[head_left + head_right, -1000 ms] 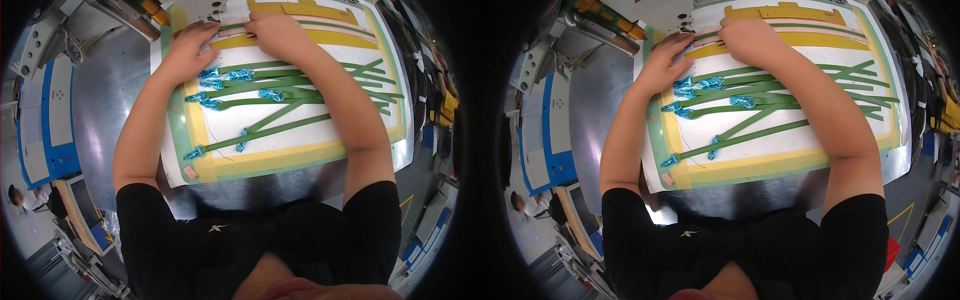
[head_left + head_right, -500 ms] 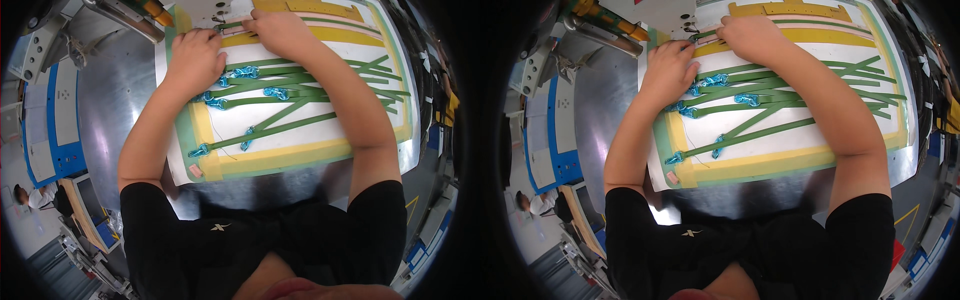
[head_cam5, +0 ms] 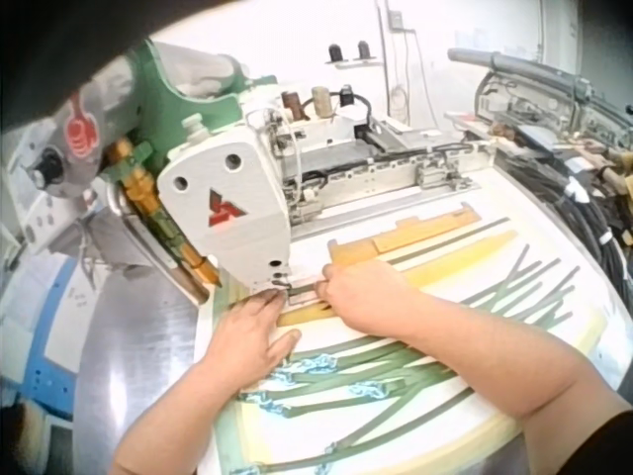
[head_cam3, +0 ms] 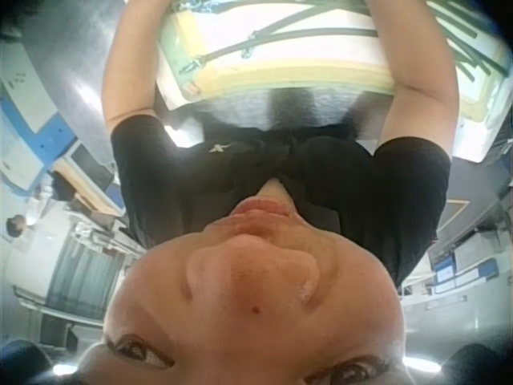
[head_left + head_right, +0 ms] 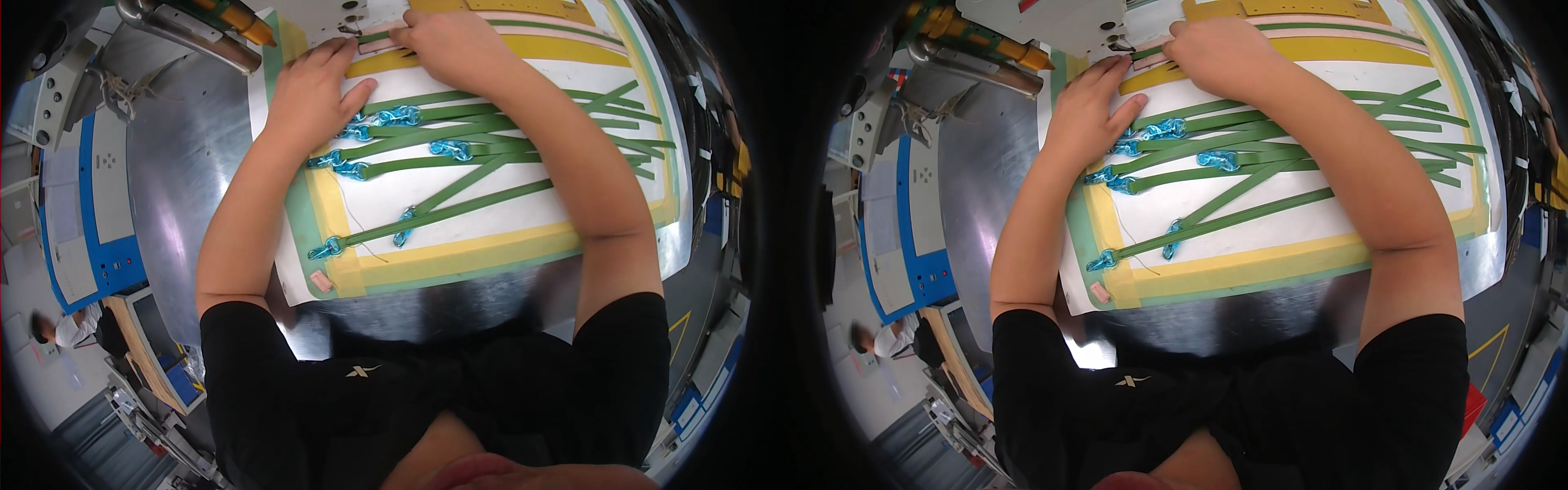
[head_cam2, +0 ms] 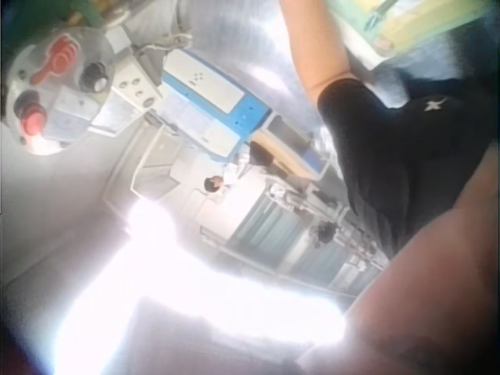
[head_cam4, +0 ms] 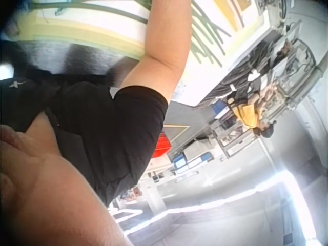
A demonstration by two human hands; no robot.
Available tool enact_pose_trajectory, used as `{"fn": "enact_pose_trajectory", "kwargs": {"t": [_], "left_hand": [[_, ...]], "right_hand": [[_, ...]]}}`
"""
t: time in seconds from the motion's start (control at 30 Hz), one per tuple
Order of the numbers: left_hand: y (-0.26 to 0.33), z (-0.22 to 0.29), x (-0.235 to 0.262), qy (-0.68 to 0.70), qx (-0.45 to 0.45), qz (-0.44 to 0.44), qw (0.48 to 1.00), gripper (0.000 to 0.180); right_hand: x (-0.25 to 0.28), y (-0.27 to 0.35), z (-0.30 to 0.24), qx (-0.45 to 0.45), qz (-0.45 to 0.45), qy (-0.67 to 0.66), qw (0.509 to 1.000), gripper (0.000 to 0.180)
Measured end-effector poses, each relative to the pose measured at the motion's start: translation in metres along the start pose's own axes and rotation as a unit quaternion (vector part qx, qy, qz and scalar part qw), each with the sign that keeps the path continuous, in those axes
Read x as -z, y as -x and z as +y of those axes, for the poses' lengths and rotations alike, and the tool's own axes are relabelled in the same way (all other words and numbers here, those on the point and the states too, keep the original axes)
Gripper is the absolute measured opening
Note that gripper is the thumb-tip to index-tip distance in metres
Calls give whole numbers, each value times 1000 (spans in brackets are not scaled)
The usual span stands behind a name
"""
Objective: The person operates an industrial sewing machine to stitch green fabric straps. They repeatedly pick up a strap, align it under the machine's presser foot, and guide it through to sew a seam. After each stitch, the person cuts the thread and places the finished strap on the table.
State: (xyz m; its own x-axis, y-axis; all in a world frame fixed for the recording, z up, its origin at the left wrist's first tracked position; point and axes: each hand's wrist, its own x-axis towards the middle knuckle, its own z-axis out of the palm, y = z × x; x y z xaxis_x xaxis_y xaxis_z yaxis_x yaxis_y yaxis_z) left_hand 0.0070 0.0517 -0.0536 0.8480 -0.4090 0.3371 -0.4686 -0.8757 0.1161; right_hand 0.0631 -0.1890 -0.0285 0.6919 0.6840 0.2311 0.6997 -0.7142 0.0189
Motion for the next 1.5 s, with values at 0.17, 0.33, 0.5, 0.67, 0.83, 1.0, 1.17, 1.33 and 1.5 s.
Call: {"fn": "enact_pose_trajectory", "kwargs": {"t": [0.17, 0.33, 0.5, 0.67, 0.83, 1.0, 1.17, 1.33, 1.5], "left_hand": [[0, 3, 3, -9, 17, -17, 1000, 61], [-2, 3, 2, -21, 31, -35, 999, 60], [-4, 8, 8, -35, 43, -39, 998, 59], [-6, 14, 12, -50, 50, -53, 996, 58], [-2, 12, 8, -50, 48, -38, 997, 57], [-2, 14, 6, -47, 49, -24, 997, 56], [-9, 18, 9, 13, 68, -78, 995, 57], [-3, 16, 18, -15, 52, -38, 998, 58], [-6, 18, 19, -12, 50, -41, 998, 57]], "right_hand": [[-5, 1, -1, -3, -3, -1, 1000, 25], [-4, 1, -2, -9, -9, 16, 1000, 26], [-3, 0, -3, 1, -1, 25, 1000, 28], [-6, 0, -2, -7, -9, 34, 999, 38], [2, -2, -7, -10, -32, 37, 999, 36], [3, 2, -6, -2, -27, 28, 999, 32], [3, 7, -2, -32, -56, 16, 998, 35], [5, 1, -11, -19, -45, 8, 999, 37], [11, 4, -14, -14, -35, 23, 999, 36]]}}
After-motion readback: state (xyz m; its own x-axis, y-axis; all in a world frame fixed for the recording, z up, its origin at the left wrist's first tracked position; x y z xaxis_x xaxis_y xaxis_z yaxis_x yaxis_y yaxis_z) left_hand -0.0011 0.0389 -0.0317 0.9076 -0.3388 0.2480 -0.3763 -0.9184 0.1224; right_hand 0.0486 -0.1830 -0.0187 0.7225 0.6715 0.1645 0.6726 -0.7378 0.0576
